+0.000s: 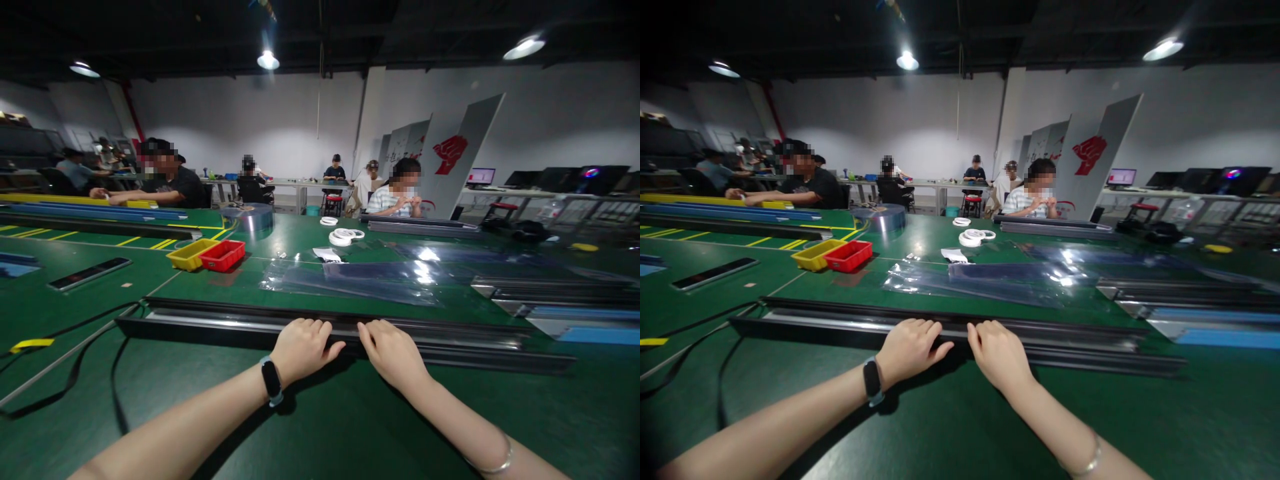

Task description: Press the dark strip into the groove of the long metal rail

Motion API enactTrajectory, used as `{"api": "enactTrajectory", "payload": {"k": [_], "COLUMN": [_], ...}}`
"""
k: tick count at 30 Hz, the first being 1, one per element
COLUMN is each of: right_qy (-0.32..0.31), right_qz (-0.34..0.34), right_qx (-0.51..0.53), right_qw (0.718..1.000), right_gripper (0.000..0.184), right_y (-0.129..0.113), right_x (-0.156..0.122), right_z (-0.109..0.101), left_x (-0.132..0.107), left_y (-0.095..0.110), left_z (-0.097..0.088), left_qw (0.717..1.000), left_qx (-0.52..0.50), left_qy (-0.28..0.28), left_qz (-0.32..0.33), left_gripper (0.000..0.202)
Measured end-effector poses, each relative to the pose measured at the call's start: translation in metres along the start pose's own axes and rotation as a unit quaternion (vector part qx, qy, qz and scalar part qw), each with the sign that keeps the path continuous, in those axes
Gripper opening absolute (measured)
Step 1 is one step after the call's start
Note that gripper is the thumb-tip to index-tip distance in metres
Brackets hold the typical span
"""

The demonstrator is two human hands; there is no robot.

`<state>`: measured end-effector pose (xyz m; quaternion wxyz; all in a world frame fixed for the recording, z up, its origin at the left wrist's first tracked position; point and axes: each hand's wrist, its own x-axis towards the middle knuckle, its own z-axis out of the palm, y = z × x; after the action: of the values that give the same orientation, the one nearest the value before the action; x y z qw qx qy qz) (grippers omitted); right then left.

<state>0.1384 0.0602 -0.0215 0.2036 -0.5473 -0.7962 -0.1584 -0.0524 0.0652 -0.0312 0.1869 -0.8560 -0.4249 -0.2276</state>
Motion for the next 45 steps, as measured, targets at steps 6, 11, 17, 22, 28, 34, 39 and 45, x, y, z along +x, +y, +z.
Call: {"api": "enactTrajectory", "payload": {"k": [6,11,17,22,28,34,39,45], "right_qy": [0.016,-0.031,-0.064,-0.067,-0.062,-0.063,-0.073,-0.034], "right_qz": [0.015,0.019,0.004,0.016,-0.008,-0.048,-0.056,-0.017], "right_qx": [-0.018,-0.028,-0.027,-0.036,-0.055,-0.083,-0.098,-0.054], "right_qw": [1.0,0.999,0.998,0.997,0.997,0.993,0.991,0.998], "right_gripper": [0.042,0.049,0.052,0.056,0.052,0.045,0.044,0.049], "right_y": [0.005,0.005,0.002,0.006,0.008,0.012,0.013,0.009], "right_x": [0.0,0.0,0.003,0.005,0.002,0.002,0.004,0.002], "right_z": [-0.006,-0.007,-0.008,-0.01,-0.003,0.001,0.0,0.001], "left_x": [-0.001,-0.007,0.001,0.007,0.003,0.004,0.004,0.005], "left_y": [-0.007,-0.014,-0.002,0.005,0.001,0.002,0.002,0.002], "left_z": [-0.003,-0.015,-0.022,-0.006,0.003,0.002,0.002,0.002], "left_qw": [0.999,0.999,1.0,1.0,1.0,1.0,0.999,0.999], "left_qx": [0.002,0.023,0.016,0.007,0.01,0.01,0.015,0.022], "left_qy": [-0.017,-0.044,-0.013,-0.009,-0.014,-0.017,-0.022,-0.031], "left_qz": [0.029,0.01,0.008,0.021,0.02,0.021,0.023,0.021], "left_gripper": [0.037,0.04,0.031,0.038,0.038,0.039,0.039,0.044]}}
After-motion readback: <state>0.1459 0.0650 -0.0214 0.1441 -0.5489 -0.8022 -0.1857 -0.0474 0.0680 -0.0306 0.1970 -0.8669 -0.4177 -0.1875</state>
